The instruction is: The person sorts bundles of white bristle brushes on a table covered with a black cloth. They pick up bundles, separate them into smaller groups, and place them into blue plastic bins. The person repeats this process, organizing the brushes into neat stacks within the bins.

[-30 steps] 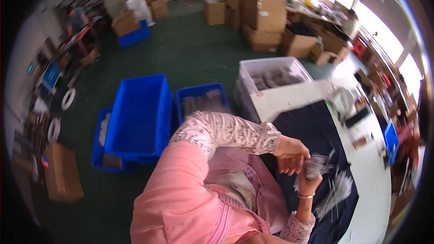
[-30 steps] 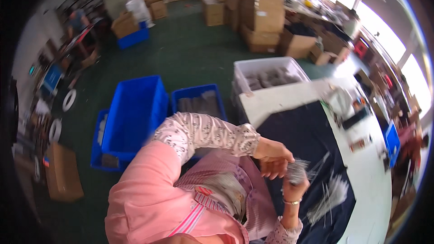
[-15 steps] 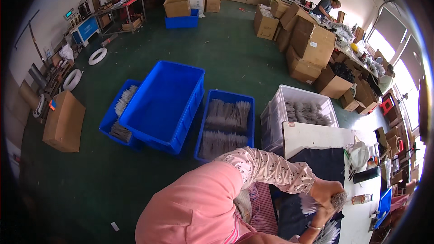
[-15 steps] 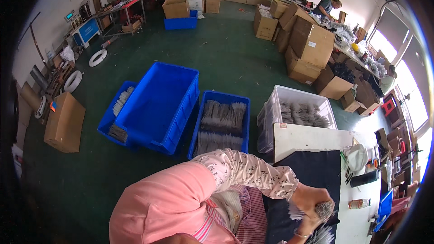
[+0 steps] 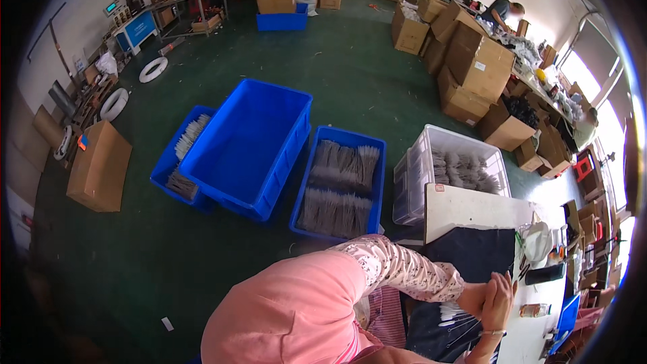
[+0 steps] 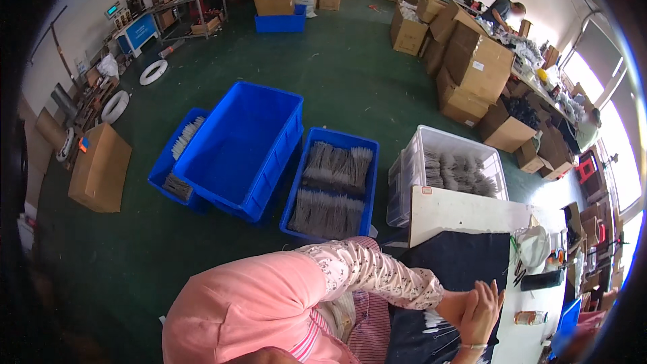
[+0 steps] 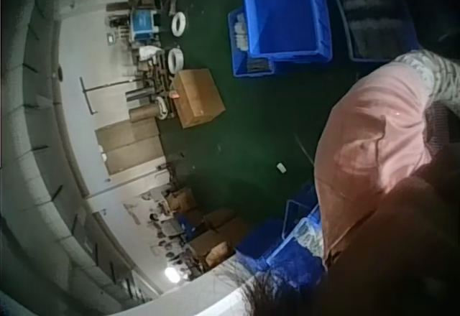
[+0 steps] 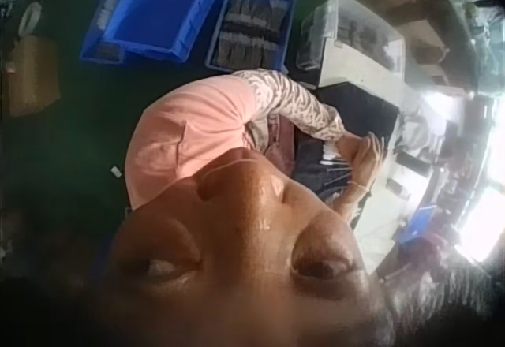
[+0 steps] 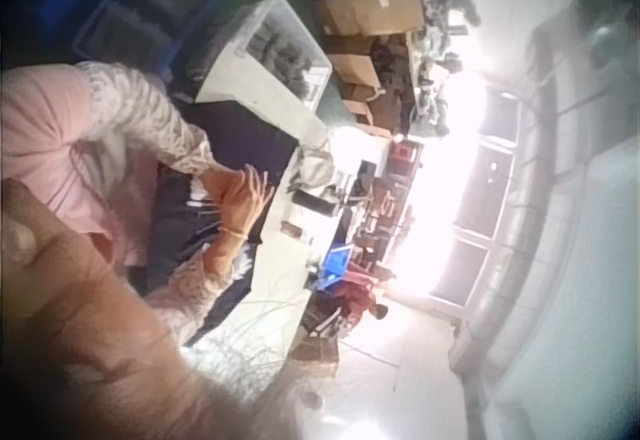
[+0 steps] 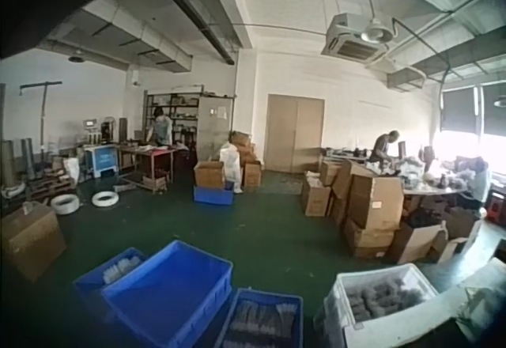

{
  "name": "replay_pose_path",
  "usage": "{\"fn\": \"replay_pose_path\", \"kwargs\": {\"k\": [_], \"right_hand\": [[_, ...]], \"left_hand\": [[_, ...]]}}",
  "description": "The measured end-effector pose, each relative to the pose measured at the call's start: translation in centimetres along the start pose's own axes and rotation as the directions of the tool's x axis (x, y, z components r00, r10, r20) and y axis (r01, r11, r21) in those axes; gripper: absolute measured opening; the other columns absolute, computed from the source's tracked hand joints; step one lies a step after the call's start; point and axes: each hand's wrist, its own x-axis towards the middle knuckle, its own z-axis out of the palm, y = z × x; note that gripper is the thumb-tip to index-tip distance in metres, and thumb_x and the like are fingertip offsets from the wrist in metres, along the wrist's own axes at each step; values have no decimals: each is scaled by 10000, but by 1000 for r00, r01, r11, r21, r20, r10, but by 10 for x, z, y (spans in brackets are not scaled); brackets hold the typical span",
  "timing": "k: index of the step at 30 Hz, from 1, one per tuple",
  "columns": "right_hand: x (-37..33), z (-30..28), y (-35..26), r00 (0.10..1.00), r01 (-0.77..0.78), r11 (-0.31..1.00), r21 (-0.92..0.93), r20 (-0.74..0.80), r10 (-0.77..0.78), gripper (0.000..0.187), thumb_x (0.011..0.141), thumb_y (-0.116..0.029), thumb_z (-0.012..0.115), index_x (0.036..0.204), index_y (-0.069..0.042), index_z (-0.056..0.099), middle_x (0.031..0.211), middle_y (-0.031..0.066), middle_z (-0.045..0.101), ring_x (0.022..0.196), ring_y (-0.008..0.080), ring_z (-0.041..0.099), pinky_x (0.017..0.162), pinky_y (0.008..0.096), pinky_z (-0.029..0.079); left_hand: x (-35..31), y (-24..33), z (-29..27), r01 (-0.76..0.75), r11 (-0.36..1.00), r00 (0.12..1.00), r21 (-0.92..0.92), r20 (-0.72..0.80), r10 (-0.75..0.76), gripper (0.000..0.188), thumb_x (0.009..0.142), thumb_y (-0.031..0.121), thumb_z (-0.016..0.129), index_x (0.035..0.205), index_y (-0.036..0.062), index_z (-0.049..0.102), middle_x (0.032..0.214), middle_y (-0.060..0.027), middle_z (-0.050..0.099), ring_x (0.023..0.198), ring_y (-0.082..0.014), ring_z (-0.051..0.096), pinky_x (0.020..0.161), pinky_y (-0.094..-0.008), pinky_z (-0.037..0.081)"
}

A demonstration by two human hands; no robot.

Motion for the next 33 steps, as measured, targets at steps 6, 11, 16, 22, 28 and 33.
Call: {"fn": "replay_pose_path", "kwargs": {"k": [6,11,16,22,28,33], "right_hand": [[46,55,93,974,197,939,-281,-57,-221,369,864,-118,459,1223,-75,533,1246,102,554,1191,283,489,1002,382,375],[80,55,76,976,198,955,-220,-44,-213,252,897,-309,507,1003,-148,670,950,59,664,926,269,628,810,407,491],[-9,25,21,896,18,668,744,-309,319,467,882,-404,558,1093,8,623,1028,140,666,960,264,636,863,335,479],[-112,97,9,496,-53,-324,945,306,812,506,914,-465,514,949,21,648,867,105,664,768,191,655,724,294,521],[-136,97,-71,803,-4,-901,434,539,256,591,896,-544,479,1165,-24,553,995,123,640,870,216,636,745,330,536],[-141,118,-66,867,-23,-749,663,387,315,393,805,-152,669,1160,-30,551,981,103,640,816,187,624,721,299,532]], "left_hand": [[22,-43,-33,-56,816,896,575,389,-212,310,848,250,510,1062,42,594,1132,-166,587,1097,-275,511,960,-409,360],[22,-58,-43,378,100,757,-920,246,-605,264,948,187,460,1189,79,463,1144,-88,527,1106,-181,520,898,-354,457],[-5,-2,-39,432,885,894,-172,208,-396,308,749,51,730,1016,25,579,952,-60,644,890,-145,633,762,-282,507],[-16,71,-44,141,983,921,-121,380,-86,289,708,-2,724,965,12,591,898,-103,660,843,-203,665,774,-322,535],[-55,119,-27,-552,812,502,-189,703,505,191,709,131,633,889,114,573,925,-37,584,919,-227,577,898,-396,467],[-89,116,-27,-819,568,277,-84,809,519,152,757,274,594,890,215,552,1122,41,542,1157,-193,448,1048,-433,284]]}}
